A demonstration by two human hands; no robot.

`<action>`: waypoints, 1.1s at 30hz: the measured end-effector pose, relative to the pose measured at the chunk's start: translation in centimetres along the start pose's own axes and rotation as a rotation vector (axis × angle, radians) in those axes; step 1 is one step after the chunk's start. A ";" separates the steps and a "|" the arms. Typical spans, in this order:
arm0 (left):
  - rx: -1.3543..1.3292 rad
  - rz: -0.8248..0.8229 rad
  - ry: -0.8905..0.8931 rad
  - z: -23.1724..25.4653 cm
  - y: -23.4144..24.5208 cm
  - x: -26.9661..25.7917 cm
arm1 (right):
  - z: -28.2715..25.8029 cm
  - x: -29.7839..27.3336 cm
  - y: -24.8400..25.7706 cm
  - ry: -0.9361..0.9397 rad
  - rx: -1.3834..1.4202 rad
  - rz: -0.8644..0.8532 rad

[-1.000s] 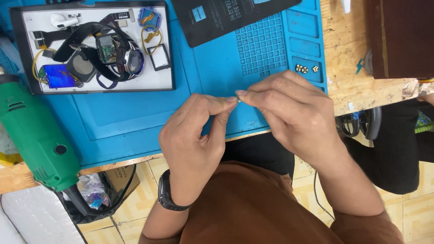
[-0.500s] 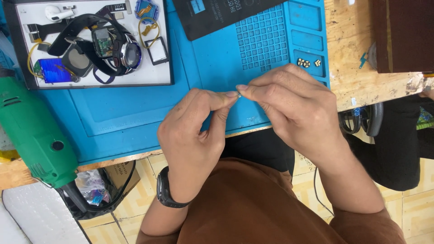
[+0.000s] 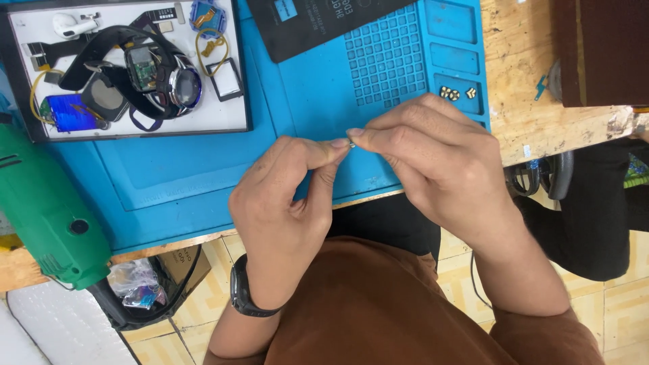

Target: The person handles small electronic components and a disassembled smartwatch on a blue work mat. They pick up and manipulate tiny parts, including a small rectangular component, while occasionally reaching for items on the cluttered workbench.

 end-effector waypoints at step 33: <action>0.075 0.022 -0.111 0.0 -0.3 0.0 | 0.2 0.3 -0.2 -0.010 -0.024 0.013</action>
Point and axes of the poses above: each hand's wrist, its own x-axis towards the middle knuckle, its own y-axis out of the back of the hand, z = x × y, the point moved 5 cm from there along x, towards the middle knuckle, and after that the axes turned 2 degrees about x, right-handed, at the moved point
